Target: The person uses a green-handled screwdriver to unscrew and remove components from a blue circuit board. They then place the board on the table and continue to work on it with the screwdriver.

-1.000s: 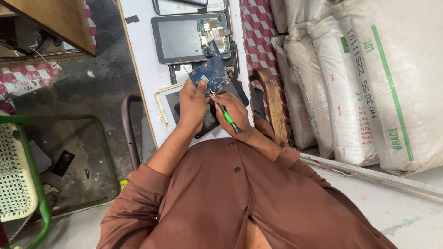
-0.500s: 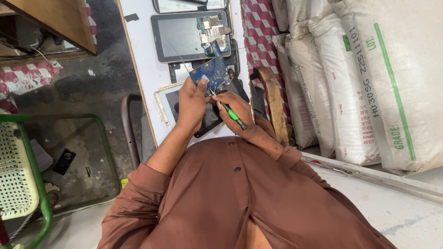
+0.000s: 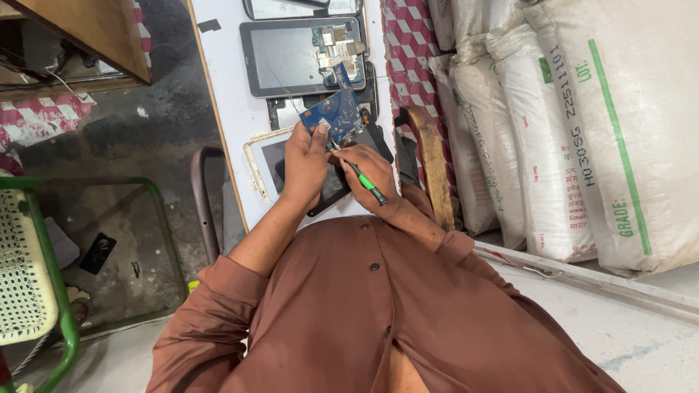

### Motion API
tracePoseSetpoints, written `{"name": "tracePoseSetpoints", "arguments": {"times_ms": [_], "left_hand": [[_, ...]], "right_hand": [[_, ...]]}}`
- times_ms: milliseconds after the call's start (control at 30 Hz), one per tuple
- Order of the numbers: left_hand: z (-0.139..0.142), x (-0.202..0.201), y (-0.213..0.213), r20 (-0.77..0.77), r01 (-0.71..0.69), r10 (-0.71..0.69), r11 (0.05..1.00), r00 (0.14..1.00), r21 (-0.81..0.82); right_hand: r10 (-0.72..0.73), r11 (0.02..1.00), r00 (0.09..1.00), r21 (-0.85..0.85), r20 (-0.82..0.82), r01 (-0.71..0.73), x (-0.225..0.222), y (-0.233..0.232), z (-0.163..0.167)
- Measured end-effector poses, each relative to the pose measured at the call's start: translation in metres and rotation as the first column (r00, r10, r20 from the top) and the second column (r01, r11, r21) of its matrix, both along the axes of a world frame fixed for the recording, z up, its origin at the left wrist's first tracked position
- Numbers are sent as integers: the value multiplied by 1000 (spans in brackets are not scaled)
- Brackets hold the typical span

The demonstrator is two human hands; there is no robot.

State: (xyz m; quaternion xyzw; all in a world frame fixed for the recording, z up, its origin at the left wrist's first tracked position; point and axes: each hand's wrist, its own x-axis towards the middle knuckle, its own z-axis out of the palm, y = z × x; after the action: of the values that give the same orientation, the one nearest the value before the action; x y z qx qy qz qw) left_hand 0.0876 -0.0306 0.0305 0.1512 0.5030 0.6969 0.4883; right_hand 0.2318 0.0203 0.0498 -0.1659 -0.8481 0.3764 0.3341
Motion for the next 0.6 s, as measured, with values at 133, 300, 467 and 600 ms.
{"name": "tracePoseSetpoints", "arguments": {"times_ms": [133,300,467,600], "left_hand": [[5,-4,-2,59,16,-15,1000,998,-18],[10,-10,-5,136,18,-14,999,991,-28],[15,-13,-3,128,45,-42,999,991,-16],[14,-15,-3,156,68,-75,997,985,49]], "right_hand": [[46,989,999,-140,-9,-47,3,3,3],[120,948,989,-285,-85,-140,9,10,7],[74,839,982,-522,-172,-155,5,5,8],[50,950,997,-304,-66,-68,5,10,10]]}}
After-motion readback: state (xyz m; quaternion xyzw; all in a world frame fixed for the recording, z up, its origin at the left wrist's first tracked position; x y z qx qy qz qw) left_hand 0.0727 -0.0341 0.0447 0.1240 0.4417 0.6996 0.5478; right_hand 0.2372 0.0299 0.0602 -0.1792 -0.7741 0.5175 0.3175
